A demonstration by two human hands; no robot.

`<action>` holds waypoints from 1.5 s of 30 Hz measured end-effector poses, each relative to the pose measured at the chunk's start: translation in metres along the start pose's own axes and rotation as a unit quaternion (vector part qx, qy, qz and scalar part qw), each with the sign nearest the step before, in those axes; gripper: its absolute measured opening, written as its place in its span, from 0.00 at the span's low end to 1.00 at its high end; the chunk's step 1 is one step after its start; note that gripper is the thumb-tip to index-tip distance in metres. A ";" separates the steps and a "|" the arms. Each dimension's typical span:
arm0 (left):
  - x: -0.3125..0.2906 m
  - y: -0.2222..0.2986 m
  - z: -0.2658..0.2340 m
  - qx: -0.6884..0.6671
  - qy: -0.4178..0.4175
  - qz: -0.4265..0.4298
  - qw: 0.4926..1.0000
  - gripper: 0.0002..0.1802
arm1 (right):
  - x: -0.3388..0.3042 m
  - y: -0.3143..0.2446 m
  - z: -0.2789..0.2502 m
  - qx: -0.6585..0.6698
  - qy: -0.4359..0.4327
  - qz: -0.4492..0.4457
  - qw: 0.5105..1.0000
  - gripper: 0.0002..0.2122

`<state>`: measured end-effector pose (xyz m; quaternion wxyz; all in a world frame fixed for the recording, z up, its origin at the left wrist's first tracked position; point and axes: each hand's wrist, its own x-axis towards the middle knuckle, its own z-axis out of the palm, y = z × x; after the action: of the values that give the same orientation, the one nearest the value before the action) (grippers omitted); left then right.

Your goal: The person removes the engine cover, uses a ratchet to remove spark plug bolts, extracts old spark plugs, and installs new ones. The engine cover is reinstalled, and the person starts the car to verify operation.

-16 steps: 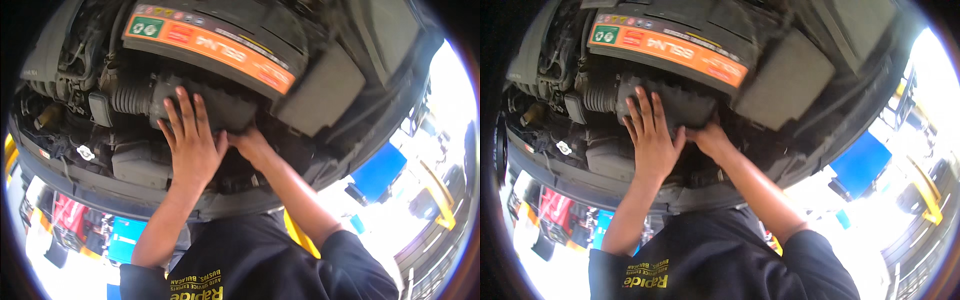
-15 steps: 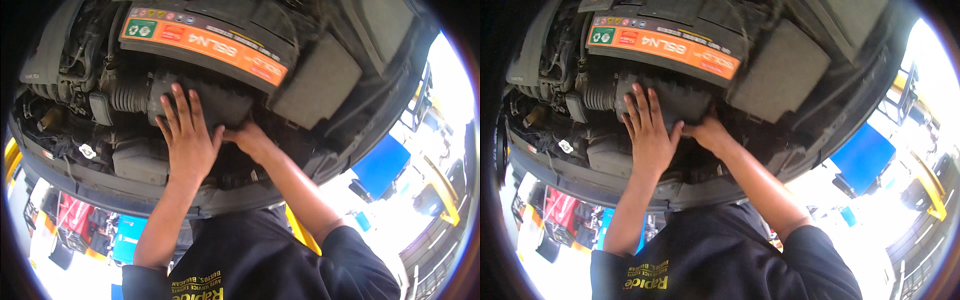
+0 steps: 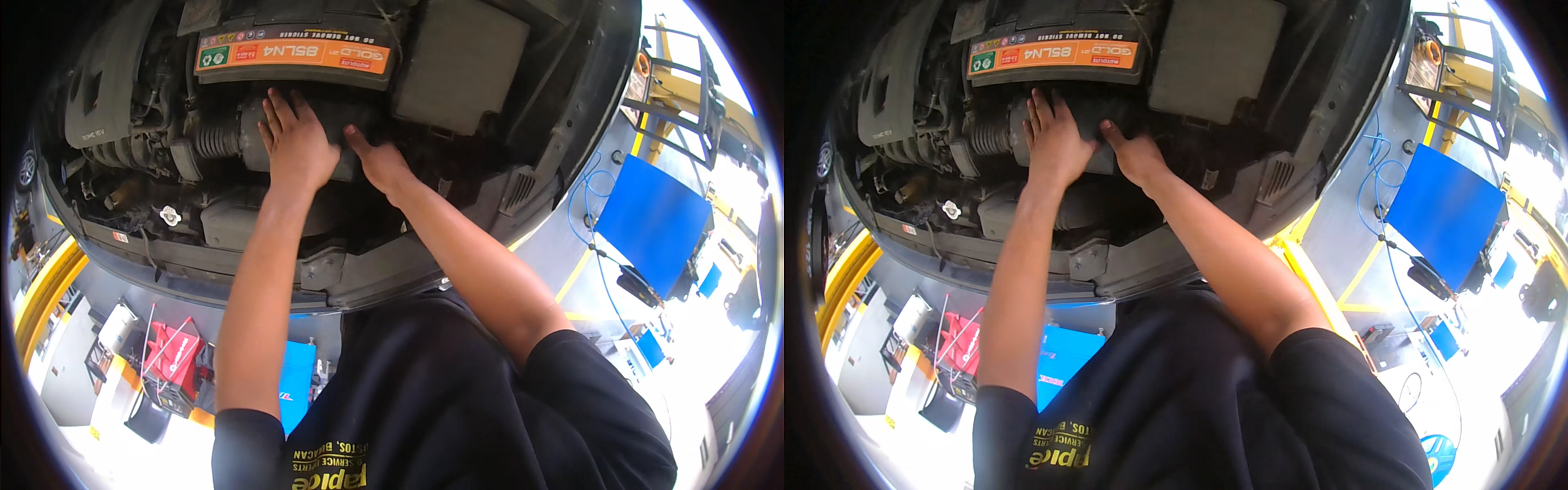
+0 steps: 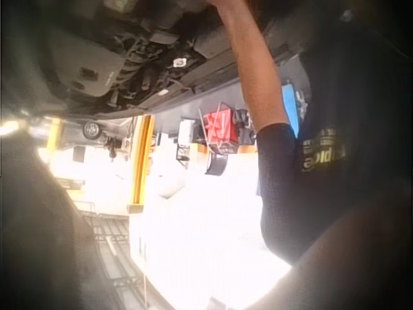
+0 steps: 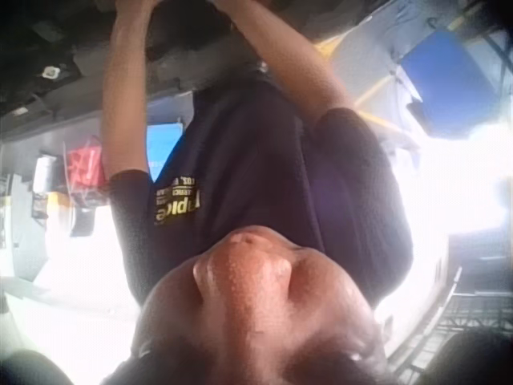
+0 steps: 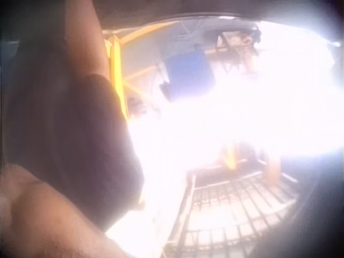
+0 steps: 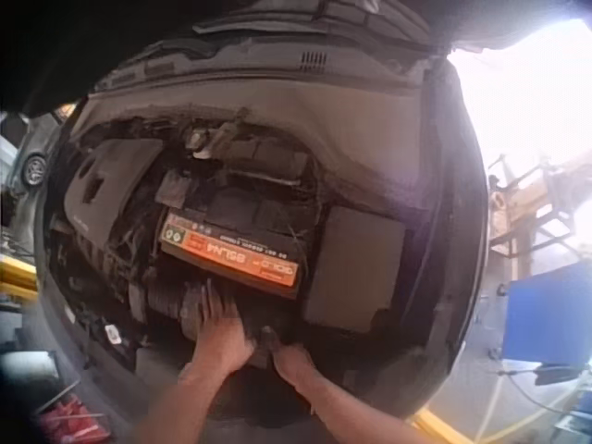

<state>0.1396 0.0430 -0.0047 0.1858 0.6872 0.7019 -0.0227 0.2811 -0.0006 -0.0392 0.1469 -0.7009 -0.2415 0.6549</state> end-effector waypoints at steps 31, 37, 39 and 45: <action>0.048 0.068 0.047 0.096 -0.009 -0.165 0.982 0.33 | 0.048 0.043 0.044 -0.016 -0.043 -0.138 0.989 0.34; 0.052 0.078 0.055 0.171 -0.021 -0.195 0.965 0.32 | 0.035 0.044 0.033 0.096 -0.096 -0.056 0.989 0.30; 0.054 0.082 0.058 0.169 -0.029 -0.216 0.961 0.31 | 0.034 0.042 0.030 0.098 -0.108 -0.047 0.988 0.29; 0.051 0.082 0.050 0.158 -0.059 -0.231 0.958 0.31 | 0.033 0.043 0.031 0.106 -0.113 -0.039 0.987 0.29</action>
<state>0.2311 0.0821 -0.0482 0.1056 0.5247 0.8166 -0.2161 0.2579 -0.0224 -0.0922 0.2181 -0.5930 -0.2130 0.7452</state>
